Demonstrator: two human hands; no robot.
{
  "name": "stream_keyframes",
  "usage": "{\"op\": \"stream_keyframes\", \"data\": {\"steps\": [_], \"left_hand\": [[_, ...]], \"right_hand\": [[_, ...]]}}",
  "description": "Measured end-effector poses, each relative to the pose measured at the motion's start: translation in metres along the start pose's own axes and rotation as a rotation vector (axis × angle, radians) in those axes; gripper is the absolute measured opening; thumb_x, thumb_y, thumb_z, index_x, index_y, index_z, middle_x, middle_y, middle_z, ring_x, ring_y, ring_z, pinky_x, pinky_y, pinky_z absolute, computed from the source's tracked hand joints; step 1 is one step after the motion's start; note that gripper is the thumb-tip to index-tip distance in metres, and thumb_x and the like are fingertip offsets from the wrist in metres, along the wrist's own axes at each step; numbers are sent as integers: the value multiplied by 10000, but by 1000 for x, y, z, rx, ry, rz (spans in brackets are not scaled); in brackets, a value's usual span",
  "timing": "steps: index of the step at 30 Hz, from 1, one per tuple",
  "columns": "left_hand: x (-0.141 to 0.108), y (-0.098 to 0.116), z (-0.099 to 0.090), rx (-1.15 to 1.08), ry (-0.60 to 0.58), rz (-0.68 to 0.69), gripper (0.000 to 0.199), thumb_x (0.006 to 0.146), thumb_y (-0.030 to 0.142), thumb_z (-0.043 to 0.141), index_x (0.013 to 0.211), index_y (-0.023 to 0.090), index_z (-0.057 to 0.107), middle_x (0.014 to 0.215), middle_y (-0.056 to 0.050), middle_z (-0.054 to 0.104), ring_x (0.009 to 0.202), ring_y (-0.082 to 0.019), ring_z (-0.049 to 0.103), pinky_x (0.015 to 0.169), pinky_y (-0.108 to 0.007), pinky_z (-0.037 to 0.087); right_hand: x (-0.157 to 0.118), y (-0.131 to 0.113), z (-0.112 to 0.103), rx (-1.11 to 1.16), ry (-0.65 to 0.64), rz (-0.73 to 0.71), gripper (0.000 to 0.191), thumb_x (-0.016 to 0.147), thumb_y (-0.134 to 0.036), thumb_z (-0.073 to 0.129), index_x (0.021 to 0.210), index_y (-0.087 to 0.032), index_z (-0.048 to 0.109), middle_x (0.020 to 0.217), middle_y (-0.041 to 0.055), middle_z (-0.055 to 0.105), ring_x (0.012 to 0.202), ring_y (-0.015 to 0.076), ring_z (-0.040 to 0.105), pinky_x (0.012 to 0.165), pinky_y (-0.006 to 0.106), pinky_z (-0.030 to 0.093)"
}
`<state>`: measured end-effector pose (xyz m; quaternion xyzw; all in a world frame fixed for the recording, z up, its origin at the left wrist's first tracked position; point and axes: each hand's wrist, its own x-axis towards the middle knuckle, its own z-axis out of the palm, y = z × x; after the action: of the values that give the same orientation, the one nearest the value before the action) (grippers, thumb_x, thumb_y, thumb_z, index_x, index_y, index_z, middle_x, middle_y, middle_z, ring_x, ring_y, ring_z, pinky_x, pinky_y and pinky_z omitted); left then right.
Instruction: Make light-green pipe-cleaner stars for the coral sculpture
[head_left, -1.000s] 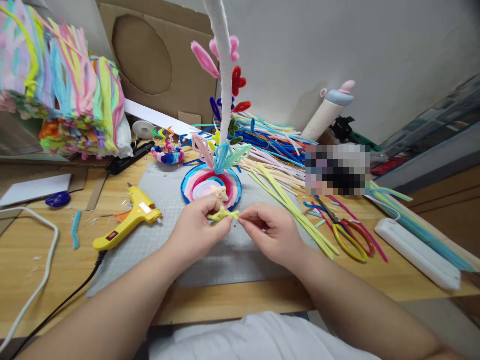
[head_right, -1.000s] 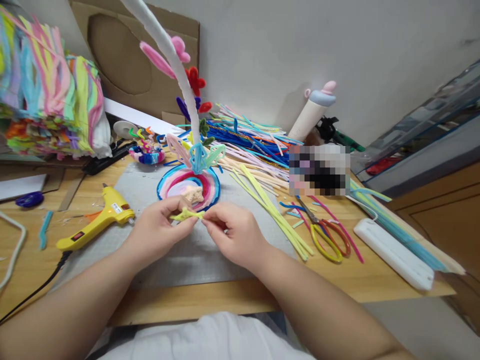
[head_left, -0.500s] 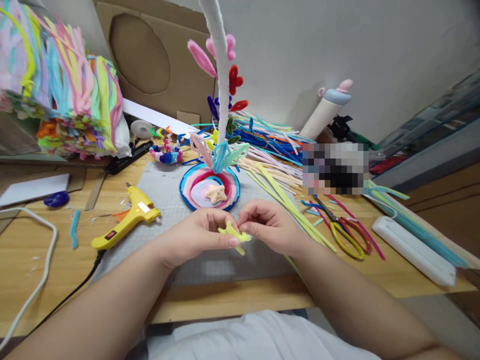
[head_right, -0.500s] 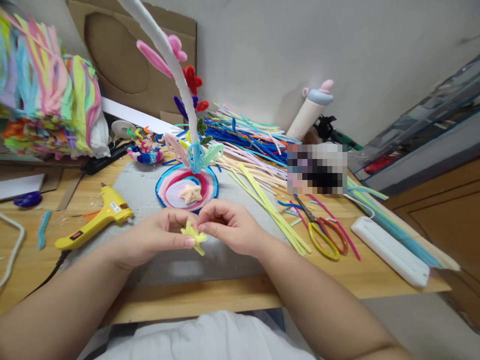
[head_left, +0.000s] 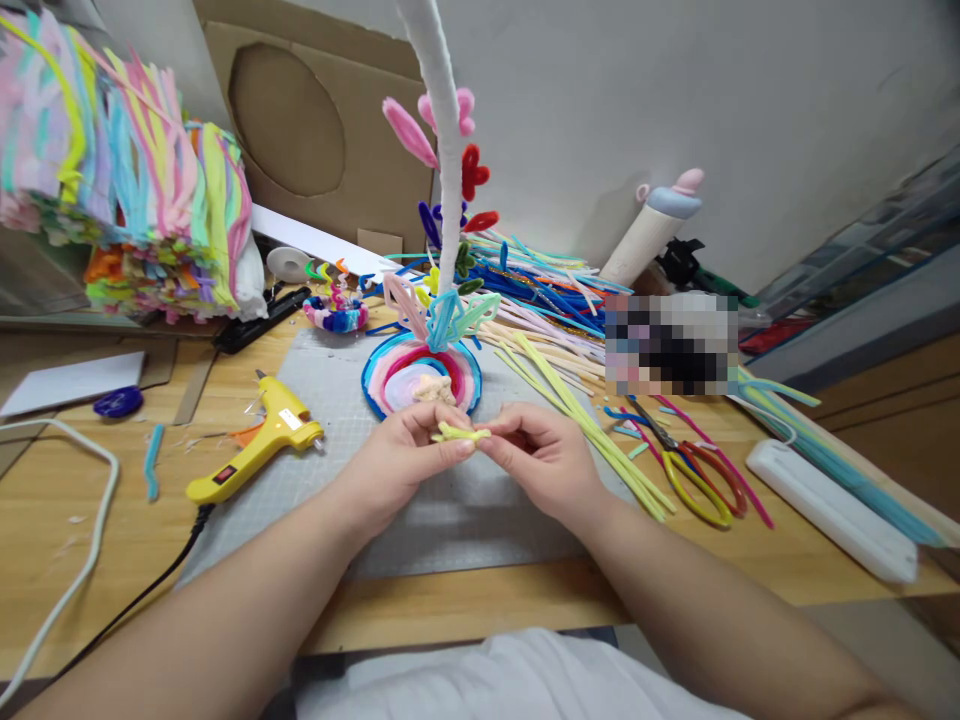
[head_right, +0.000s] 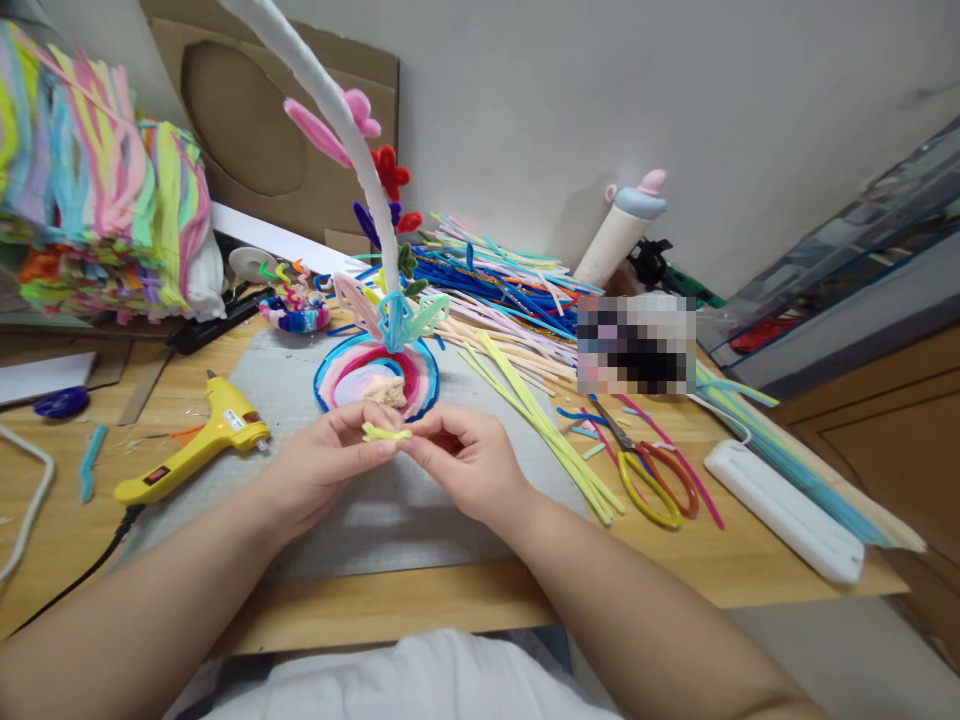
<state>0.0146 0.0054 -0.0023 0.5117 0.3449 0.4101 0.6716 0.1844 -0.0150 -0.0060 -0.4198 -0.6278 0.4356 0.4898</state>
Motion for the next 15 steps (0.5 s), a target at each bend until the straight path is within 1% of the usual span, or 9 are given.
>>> {"op": "stream_keyframes", "data": {"steps": [4, 6, 7, 9, 11, 13, 15], "left_hand": [[2, -2, 1, 258, 46, 160, 134, 692, 247, 701, 656, 165, 601, 730, -3, 583, 810, -166, 536, 774, -297, 402], [1, -1, 2, 387, 56, 207, 124, 706, 237, 673, 652, 161, 591, 705, -7, 589, 764, -163, 539, 738, -295, 411], [0, -1, 2, 449, 69, 210, 116, 711, 235, 660, 656, 159, 591, 690, -8, 593, 727, -159, 536, 701, -288, 413], [-1, 1, 3, 566, 99, 188, 100, 720, 246, 643, 688, 157, 614, 676, -11, 609, 661, -151, 531, 625, -271, 404], [-3, 1, 4, 630, 127, 151, 120, 730, 268, 641, 777, 160, 665, 718, -23, 656, 648, -155, 550, 597, -266, 404], [-3, 1, 3, 602, 149, 115, 190, 729, 287, 656, 871, 171, 702, 797, -40, 700, 692, -174, 587, 619, -274, 423], [-3, 1, 3, 499, 151, 73, 219, 721, 300, 674, 888, 166, 720, 830, -54, 716, 731, -186, 605, 648, -281, 437]], "right_hand": [[-1, 0, 5, -49, 60, 114, 174, 753, -275, 659, 648, -167, 572, 527, -46, 485, 448, 62, 358, 411, 190, 281], [-1, -1, 7, -74, 58, 151, 189, 736, -283, 657, 625, -168, 558, 498, -55, 454, 423, 56, 318, 390, 191, 246], [-1, -1, 7, -81, 55, 160, 191, 730, -289, 657, 620, -167, 559, 494, -55, 454, 421, 57, 315, 388, 192, 243], [-1, -1, 6, -85, 50, 174, 191, 728, -306, 657, 630, -163, 577, 507, -45, 483, 431, 62, 338, 397, 194, 260], [2, 0, 4, -67, 28, 189, 193, 738, -328, 658, 662, -157, 610, 545, -27, 535, 465, 77, 399, 428, 201, 310], [5, 1, 0, -21, -8, 191, 194, 748, -344, 659, 701, -157, 639, 615, -3, 601, 536, 100, 487, 494, 217, 384], [8, 1, -4, 32, -53, 181, 187, 758, -347, 659, 736, -161, 658, 683, 11, 646, 611, 118, 550, 577, 236, 440]]}}
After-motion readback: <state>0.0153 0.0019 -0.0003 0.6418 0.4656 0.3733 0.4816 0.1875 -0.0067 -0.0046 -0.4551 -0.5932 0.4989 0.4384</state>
